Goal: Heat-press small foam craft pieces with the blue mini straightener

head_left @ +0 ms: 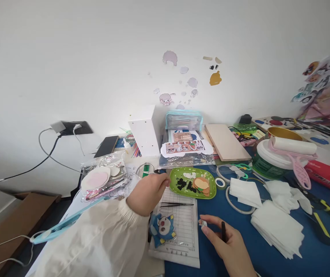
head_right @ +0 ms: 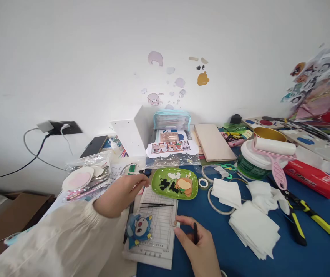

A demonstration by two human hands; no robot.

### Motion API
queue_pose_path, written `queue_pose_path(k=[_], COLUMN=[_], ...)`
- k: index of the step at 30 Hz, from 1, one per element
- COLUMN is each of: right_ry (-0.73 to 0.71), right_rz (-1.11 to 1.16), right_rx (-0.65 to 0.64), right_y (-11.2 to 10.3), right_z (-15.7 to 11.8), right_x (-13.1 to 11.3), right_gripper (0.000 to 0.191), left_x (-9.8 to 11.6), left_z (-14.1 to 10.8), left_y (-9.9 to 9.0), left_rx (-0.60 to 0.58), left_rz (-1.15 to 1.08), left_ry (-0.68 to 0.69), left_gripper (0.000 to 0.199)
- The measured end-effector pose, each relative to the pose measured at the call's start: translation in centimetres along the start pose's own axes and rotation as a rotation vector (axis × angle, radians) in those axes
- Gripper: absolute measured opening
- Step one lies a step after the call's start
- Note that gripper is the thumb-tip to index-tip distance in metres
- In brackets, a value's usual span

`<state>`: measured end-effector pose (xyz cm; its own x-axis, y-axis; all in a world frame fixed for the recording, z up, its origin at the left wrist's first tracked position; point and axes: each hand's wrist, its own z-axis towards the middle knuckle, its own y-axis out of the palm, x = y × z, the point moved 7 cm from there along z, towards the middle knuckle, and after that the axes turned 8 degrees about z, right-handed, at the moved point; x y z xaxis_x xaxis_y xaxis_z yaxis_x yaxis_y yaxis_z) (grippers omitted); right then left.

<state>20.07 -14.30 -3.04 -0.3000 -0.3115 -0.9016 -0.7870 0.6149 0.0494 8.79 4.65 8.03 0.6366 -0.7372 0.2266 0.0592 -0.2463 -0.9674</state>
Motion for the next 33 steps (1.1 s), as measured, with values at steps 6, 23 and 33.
queue_pose_path(k=[6,23,33], right_ry=[-0.001,0.071,0.082], right_rz=[0.055,0.040,0.031], right_rx=[0.023,0.056,0.047], right_y=[0.9,1.1,0.4], right_z=[-0.1,-1.1,-0.8], right_x=[-0.2,-0.2,0.4], right_gripper=[0.054,0.053,0.057], left_x=[-1.8,-3.0,-2.9], left_z=[-1.0,-2.0,-1.4], left_y=[2.0,6.2,6.3], left_rx=[0.043,-0.085,-0.030], left_rz=[-0.485,0.046,0.051], left_ry=[0.007,0.128,0.240], left_gripper=[0.028,0.028,0.021])
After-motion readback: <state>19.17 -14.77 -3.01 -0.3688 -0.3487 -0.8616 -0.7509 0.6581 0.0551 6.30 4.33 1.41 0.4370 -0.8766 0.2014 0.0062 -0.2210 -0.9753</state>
